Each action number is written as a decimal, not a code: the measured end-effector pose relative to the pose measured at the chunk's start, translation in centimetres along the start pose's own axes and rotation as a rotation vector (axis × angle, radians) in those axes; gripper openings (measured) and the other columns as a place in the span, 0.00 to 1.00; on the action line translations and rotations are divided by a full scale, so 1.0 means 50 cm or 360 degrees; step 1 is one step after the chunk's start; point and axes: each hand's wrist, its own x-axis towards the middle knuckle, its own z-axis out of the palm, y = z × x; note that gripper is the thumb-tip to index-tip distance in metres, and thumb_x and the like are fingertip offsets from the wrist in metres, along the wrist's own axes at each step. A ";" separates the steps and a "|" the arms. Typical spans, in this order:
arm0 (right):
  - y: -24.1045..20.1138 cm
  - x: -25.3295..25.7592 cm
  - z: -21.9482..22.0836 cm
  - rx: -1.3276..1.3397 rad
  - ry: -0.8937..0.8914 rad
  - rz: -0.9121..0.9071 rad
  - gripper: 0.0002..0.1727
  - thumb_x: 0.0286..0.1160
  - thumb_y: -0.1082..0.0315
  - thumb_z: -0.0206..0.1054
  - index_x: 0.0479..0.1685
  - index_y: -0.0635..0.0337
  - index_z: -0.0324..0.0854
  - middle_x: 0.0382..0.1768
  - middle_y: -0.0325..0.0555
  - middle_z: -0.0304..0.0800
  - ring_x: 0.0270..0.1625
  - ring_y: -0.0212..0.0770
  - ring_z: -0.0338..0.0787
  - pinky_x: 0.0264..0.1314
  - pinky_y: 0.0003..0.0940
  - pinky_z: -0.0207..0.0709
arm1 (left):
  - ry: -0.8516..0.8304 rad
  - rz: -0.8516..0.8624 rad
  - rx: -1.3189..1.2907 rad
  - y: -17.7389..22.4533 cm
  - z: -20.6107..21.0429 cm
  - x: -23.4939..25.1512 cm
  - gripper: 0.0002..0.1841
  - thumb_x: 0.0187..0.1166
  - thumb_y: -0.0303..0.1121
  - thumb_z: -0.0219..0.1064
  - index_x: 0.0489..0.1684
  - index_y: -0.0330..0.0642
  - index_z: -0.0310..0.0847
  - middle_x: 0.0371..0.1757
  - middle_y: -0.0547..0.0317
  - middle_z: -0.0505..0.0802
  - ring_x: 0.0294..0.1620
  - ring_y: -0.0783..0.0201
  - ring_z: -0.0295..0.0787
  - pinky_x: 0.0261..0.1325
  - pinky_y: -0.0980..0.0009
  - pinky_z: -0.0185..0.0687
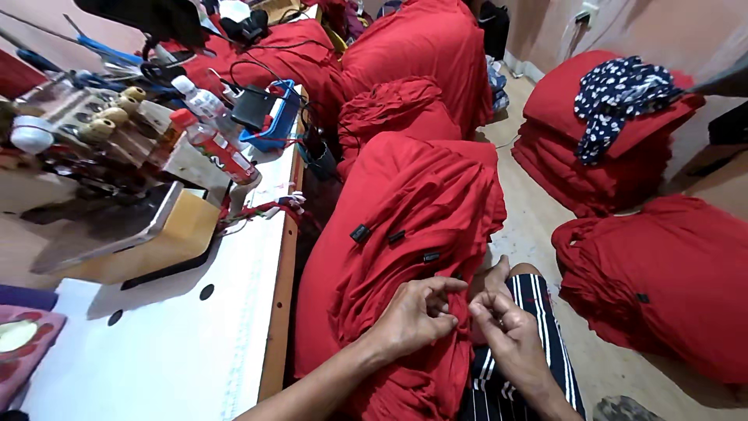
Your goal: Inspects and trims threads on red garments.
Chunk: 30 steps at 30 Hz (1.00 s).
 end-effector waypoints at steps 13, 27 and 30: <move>0.002 -0.007 0.010 -0.0150 0.0090 -0.0068 0.14 0.71 0.64 0.72 0.46 0.68 0.88 0.33 0.38 0.91 0.29 0.16 0.82 0.33 0.11 0.75 | -0.0003 -0.0002 -0.0146 -0.004 0.000 0.004 0.27 0.68 0.19 0.70 0.72 0.29 0.75 0.50 0.53 0.90 0.40 0.73 0.89 0.46 0.77 0.88; -0.006 0.010 -0.010 0.1024 -0.0117 0.0746 0.10 0.82 0.71 0.54 0.36 0.48 0.78 0.12 0.20 0.67 0.12 0.15 0.61 0.15 0.13 0.57 | -0.0073 0.0067 -0.0142 0.000 -0.005 0.004 0.23 0.70 0.19 0.65 0.67 0.29 0.79 0.47 0.56 0.90 0.40 0.76 0.87 0.47 0.79 0.84; -0.012 0.016 -0.017 0.1066 -0.0047 0.0784 0.12 0.83 0.71 0.52 0.33 0.48 0.78 0.11 0.20 0.67 0.11 0.15 0.62 0.14 0.12 0.57 | -0.0081 0.0058 -0.0186 -0.001 -0.009 0.005 0.22 0.71 0.18 0.64 0.66 0.29 0.80 0.47 0.56 0.90 0.39 0.77 0.85 0.45 0.80 0.83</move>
